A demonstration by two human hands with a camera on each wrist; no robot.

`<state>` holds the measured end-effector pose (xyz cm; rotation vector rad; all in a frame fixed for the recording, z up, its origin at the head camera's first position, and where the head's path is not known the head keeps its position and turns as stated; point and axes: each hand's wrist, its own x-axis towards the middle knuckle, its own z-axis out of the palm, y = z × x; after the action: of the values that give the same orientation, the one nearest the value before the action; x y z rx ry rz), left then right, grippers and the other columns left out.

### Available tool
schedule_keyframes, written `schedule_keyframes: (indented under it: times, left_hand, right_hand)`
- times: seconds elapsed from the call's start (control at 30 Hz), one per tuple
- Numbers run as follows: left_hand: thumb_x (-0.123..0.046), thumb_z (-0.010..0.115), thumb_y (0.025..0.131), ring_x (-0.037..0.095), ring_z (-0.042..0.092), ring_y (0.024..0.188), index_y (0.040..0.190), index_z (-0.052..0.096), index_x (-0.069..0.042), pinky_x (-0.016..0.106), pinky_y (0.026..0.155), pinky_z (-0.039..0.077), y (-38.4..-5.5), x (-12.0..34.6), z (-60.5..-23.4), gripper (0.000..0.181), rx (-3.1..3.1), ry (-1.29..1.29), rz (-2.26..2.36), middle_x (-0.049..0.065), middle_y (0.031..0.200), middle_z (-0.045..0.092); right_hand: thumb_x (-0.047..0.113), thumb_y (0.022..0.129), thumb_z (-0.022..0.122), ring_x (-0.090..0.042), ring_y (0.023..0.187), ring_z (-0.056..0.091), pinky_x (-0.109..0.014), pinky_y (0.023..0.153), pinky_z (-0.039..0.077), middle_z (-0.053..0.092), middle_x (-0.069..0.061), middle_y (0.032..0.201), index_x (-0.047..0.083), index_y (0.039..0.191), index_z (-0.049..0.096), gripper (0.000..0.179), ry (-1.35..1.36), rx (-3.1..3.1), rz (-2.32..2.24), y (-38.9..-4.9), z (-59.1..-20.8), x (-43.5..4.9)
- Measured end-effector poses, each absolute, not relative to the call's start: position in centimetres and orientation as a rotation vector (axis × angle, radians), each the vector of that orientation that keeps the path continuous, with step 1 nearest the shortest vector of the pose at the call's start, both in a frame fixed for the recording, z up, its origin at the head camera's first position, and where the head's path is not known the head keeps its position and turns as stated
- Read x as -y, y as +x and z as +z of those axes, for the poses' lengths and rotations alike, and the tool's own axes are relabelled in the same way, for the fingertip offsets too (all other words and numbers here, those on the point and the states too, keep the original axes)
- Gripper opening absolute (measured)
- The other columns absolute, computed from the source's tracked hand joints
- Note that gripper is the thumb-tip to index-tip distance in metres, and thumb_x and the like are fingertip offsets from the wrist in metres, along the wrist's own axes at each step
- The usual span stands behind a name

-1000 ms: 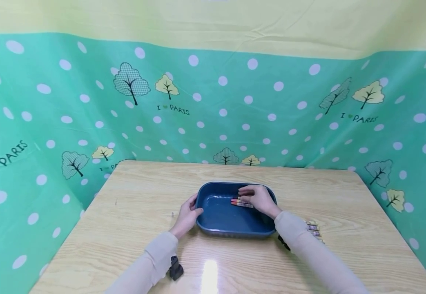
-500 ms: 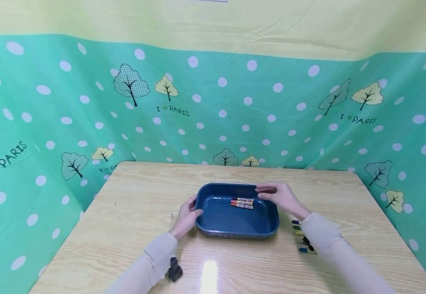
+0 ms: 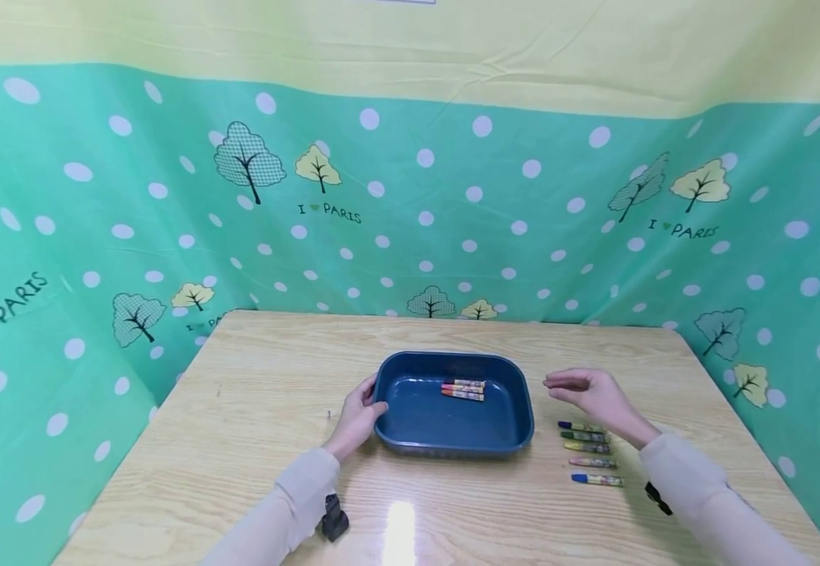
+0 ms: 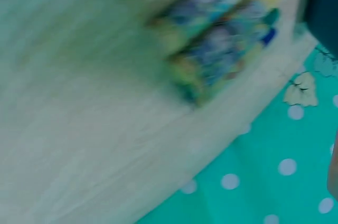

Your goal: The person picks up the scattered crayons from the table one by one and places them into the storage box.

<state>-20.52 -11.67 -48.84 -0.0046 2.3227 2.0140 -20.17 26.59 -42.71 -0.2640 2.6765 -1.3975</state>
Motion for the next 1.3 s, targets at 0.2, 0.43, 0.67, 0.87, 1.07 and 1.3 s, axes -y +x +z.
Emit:
schedule_keyframes:
  times: [0.2, 0.43, 0.67, 0.87, 1.07, 1.3]
  left_hand:
    - [0.006, 0.05, 0.081, 0.037, 0.037, 0.129, 0.139, 0.032, 0.004, 0.044, 0.106, 0.034, -20.5, 11.5, -48.9, 0.06, -2.315, 0.0, 2.022, 0.026, 0.141, 0.035]
    - [0.007, 0.05, 0.08, 0.038, 0.04, 0.127, 0.138, 0.034, 0.006, 0.045, 0.104, 0.037, -20.6, 11.4, -49.1, 0.06, -2.33, -0.011, 2.019, 0.027, 0.139, 0.037]
    - [0.007, 0.049, 0.081, 0.039, 0.039, 0.127, 0.137, 0.033, 0.007, 0.045, 0.104, 0.036, -20.5, 11.4, -49.0, 0.059, -2.334, 0.01, 2.016, 0.028, 0.139, 0.037]
    - [0.007, 0.049, 0.08, 0.04, 0.039, 0.127, 0.138, 0.032, 0.008, 0.046, 0.104, 0.036, -20.4, 11.5, -49.0, 0.06, -2.326, 0.013, 2.031, 0.029, 0.139, 0.036]
    - [0.007, 0.049, 0.081, 0.039, 0.036, 0.129, 0.138, 0.031, 0.007, 0.046, 0.105, 0.035, -20.5, 11.5, -48.8, 0.06, -2.312, 0.02, 2.038, 0.028, 0.141, 0.034]
    - [0.007, 0.048, 0.082, 0.038, 0.036, 0.129, 0.139, 0.032, 0.005, 0.044, 0.105, 0.034, -20.7, 11.6, -49.0, 0.059, -2.316, 0.015, 2.025, 0.026, 0.142, 0.034]
  right_hand:
    - [0.016, 0.084, 0.064, -0.002, 0.088, 0.064, -0.024, 0.078, 0.056, 0.064, -0.02, 0.111, -0.004, 0.114, 0.061, 0.036, -0.178, -2.632, -1.387, -19.4, -44.5, -29.1]
    - [0.013, 0.081, 0.066, -0.003, 0.087, 0.064, -0.019, 0.078, 0.054, 0.066, -0.015, 0.108, -0.001, 0.112, 0.063, 0.034, -0.106, -2.654, -1.307, -18.9, -47.0, -30.9]
    - [0.013, 0.079, 0.068, -0.003, 0.084, 0.064, -0.016, 0.073, 0.054, 0.068, -0.013, 0.103, -0.001, 0.11, 0.064, 0.034, -0.114, -2.705, -1.249, -18.6, -48.5, -32.2]
    - [0.014, 0.08, 0.068, -0.007, 0.083, 0.063, -0.016, 0.07, 0.052, 0.069, -0.008, 0.098, 0.005, 0.105, 0.067, 0.027, -0.15, -2.792, -1.138, -18.5, -49.0, -32.2]
    - [0.012, 0.08, 0.068, -0.009, 0.082, 0.063, -0.017, 0.067, 0.052, 0.069, -0.01, 0.099, 0.006, 0.102, 0.069, 0.023, -0.148, -2.815, -1.13, -18.9, -48.4, -32.0]
    - [0.014, 0.08, 0.068, -0.014, 0.087, 0.063, -0.019, 0.071, 0.054, 0.068, -0.012, 0.103, 0.006, 0.103, 0.069, 0.025, -0.2, -2.852, -1.144, -19.7, -46.4, -31.4]
